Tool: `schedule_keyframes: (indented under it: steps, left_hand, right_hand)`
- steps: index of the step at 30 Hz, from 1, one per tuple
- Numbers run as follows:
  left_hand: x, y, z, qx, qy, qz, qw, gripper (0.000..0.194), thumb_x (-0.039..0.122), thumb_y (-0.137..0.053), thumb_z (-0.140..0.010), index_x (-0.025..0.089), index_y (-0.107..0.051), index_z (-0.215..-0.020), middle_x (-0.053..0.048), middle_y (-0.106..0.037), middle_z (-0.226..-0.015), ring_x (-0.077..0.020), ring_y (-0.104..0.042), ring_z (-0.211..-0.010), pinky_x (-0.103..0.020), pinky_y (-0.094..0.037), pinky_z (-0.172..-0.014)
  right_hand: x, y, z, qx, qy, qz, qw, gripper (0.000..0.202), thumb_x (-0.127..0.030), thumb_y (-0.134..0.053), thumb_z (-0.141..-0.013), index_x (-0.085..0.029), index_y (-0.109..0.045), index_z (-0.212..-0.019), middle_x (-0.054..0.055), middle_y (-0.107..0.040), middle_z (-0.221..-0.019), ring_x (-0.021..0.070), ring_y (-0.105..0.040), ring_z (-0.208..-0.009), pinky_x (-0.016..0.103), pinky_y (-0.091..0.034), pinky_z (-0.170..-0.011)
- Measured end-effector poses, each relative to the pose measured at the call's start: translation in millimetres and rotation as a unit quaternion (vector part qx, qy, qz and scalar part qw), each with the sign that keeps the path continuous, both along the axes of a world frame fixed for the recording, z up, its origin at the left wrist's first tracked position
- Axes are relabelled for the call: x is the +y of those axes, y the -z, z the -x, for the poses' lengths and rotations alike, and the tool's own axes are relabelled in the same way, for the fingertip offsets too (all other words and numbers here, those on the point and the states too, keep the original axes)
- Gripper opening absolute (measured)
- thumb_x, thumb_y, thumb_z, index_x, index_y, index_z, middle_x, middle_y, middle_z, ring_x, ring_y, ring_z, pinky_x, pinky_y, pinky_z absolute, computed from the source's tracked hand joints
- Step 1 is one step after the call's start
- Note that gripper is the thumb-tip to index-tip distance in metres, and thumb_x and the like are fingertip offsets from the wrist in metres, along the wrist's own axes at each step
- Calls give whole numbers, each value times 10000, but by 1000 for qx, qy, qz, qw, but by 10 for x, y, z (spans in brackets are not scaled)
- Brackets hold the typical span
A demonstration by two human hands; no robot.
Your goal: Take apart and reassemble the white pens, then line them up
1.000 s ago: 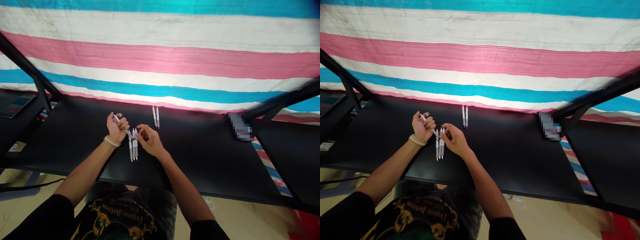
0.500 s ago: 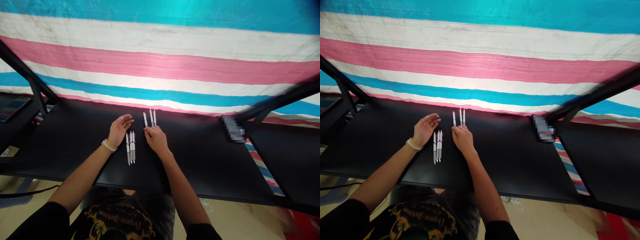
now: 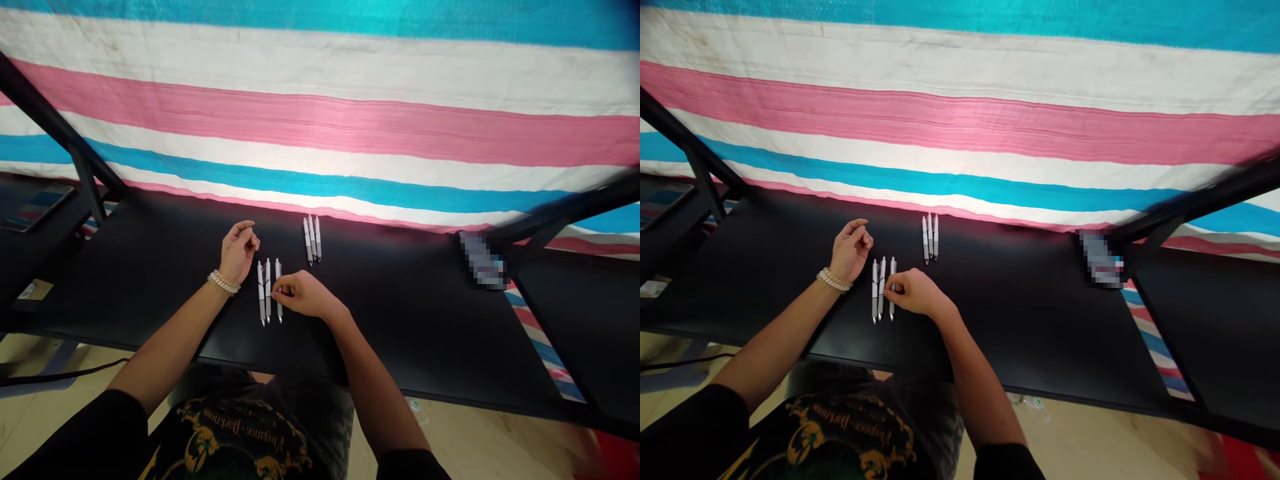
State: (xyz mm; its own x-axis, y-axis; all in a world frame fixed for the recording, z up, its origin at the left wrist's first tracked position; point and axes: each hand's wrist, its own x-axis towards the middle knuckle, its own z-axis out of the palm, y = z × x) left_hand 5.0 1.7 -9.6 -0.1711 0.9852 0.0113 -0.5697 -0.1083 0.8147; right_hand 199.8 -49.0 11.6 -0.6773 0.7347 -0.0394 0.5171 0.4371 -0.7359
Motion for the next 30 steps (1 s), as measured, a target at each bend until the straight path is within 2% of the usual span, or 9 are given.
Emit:
schedule_keyframes:
  steps: [5,9,12,14,16,18,21,24,30]
  left_hand:
    - [-24,26,-31,88,-2,-30,996,216,317,-687,-870,183,-672,-1038,-36,-687,-777,-133,-666,-731,-245,-503,-690]
    - [-59,14,-82,140,-17,-44,989,327,361,-758,-818,179,-682,-1079,-109,-724,-1068,-182,-696,-957,-301,-519,-873]
    - [-110,-46,-107,114,71,-16,991,385,402,-759,-813,176,-680,-1114,-133,-709,-1143,-216,-696,-1006,-337,-535,-886]
    - [-149,-90,-113,82,157,1,984,392,422,-744,-826,164,-684,-1116,-141,-717,-1104,-218,-709,-952,-333,-555,-835]
    - [-175,-114,-116,59,197,4,979,370,413,-750,-825,149,-698,-1079,-130,-727,-1023,-199,-716,-880,-313,-565,-795]
    - [-178,-107,-117,44,184,6,982,341,393,-772,-809,140,-707,-1029,-111,-730,-951,-187,-717,-846,-299,-571,-779]
    - [-141,-56,-111,31,104,19,994,339,393,-796,-783,138,-709,-989,-105,-734,-939,-195,-724,-870,-305,-578,-799]
    - [-95,-6,-95,26,25,32,999,364,412,-807,-764,139,-714,-987,-114,-742,-977,-199,-727,-899,-313,-580,-826]
    - [-95,20,-129,7,3,43,999,383,414,-835,-729,133,-734,-969,-106,-745,-945,-225,-734,-910,-375,-584,-882]
  right_hand:
    - [59,51,-40,-13,73,-66,995,53,-133,-637,-784,-185,-631,-776,-56,-510,-572,84,-447,-525,222,-300,-566]
    - [58,35,-66,103,124,-23,987,96,-180,-600,-839,-200,-625,-930,-54,-534,-632,85,-470,-536,210,-359,-568]
    - [23,1,-36,216,137,42,966,143,-282,-601,-884,-205,-610,-1004,-37,-575,-707,82,-482,-539,205,-386,-537]
    - [6,-9,3,264,133,72,953,171,-324,-605,-897,-206,-608,-1021,-31,-587,-718,83,-491,-543,206,-399,-525]
    - [0,0,47,295,132,93,942,182,-344,-616,-900,-207,-608,-1019,-31,-592,-715,83,-503,-540,206,-418,-520]
    - [7,21,86,326,152,113,926,203,-364,-634,-894,-208,-596,-1020,-35,-595,-716,81,-517,-520,206,-441,-501]
    - [22,53,123,354,203,150,900,301,-428,-619,-905,-208,-567,-1104,-32,-619,-717,92,-547,-486,200,-446,-433]
    - [34,66,131,321,222,173,904,375,-510,-526,-948,-182,-605,-1111,-18,-631,-669,92,-528,-417,188,-383,-356]
    - [41,138,151,287,271,39,918,344,-459,-539,-959,-175,-729,-919,-14,-602,-596,88,-515,-410,212,-417,-396]
